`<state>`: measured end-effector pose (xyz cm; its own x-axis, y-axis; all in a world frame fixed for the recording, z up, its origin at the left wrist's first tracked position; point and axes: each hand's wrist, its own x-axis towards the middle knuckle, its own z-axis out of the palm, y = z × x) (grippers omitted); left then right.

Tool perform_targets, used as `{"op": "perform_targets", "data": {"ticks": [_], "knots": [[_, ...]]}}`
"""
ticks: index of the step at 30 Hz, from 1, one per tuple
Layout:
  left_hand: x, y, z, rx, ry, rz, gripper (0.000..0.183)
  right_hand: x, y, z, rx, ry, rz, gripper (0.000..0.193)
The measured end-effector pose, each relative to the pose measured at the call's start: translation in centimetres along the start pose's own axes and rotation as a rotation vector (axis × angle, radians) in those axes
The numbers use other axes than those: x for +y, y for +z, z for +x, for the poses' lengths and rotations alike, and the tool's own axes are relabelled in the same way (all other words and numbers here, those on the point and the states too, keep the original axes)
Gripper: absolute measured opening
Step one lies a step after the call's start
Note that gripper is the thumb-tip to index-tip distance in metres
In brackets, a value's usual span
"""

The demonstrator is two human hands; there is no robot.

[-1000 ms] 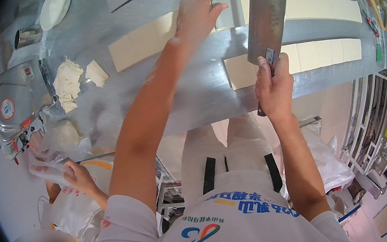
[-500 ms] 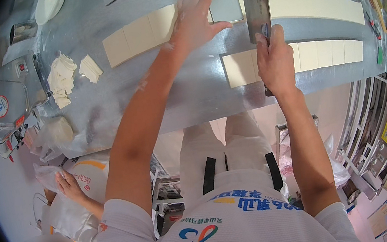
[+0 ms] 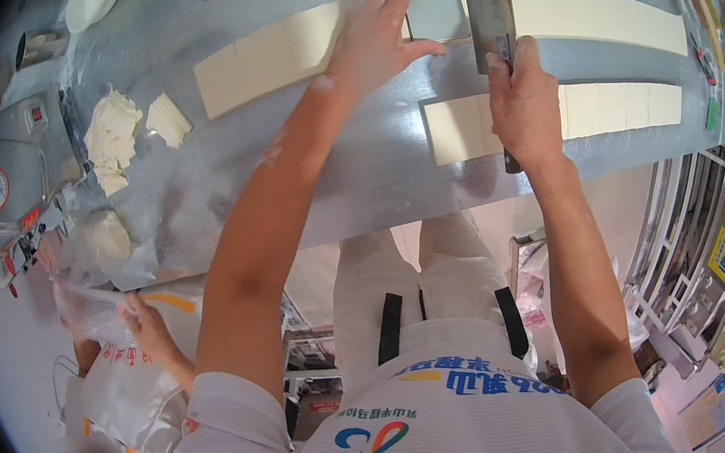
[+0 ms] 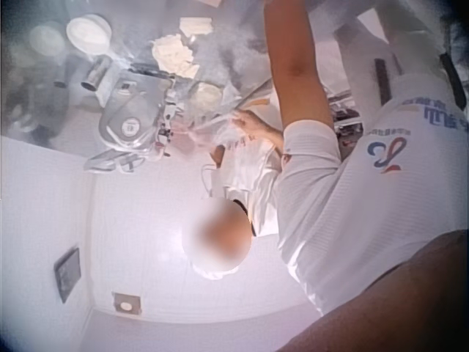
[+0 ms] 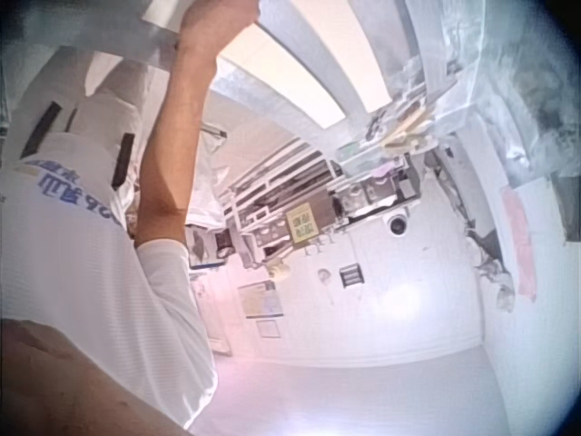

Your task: The person cuts rectangular pieces of dough from long strips using a cleaver and then picks up the pieces to place them into a plastic bag.

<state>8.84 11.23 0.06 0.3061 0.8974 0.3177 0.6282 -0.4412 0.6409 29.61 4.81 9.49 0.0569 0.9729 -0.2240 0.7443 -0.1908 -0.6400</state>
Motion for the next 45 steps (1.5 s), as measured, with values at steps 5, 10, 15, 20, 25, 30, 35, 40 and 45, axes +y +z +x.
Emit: {"op": "perform_targets", "data": {"ticks": [5,10,15,20,25,30,35,40,45], "knots": [[-0.1,0.1,-0.1,0.001,0.0,0.014,0.085,-0.1,0.0,0.1,-0.001,0.001,-0.015,0.018],[-0.1,0.1,-0.1,-0.002,0.002,0.022,0.084,-0.3,-0.3,0.2,-0.01,-0.01,-0.023,0.018],[-0.1,0.0,0.0,-0.008,0.01,0.016,0.079,-1.2,-0.4,0.5,-0.042,0.046,-0.038,0.019],[-0.1,0.0,0.0,-0.022,0.013,0.022,0.072,-1.0,-0.2,0.7,-0.051,0.025,-0.083,0.02],[-0.1,0.2,0.0,-0.015,0.011,0.016,0.069,-0.7,0.2,0.9,-0.072,0.024,-0.122,0.019],[-0.3,0.2,0.0,-0.022,-0.006,-0.004,0.067,-0.5,1.3,1.4,-0.121,0.074,-0.141,0.021],[-0.3,0.1,0.2,-0.023,0.013,0.031,0.064,0.6,2.9,1.1,-0.121,0.064,-0.149,0.022],[1.4,-1.4,1.3,-0.069,0.07,0.187,0.051,1.9,2.5,0.7,-0.032,-0.002,-0.06,0.02],[1.0,-1.8,3.6,0.037,0.101,0.263,0.03,1.6,-1.1,-1.9,0.131,0.016,0.14,0.02]]}}
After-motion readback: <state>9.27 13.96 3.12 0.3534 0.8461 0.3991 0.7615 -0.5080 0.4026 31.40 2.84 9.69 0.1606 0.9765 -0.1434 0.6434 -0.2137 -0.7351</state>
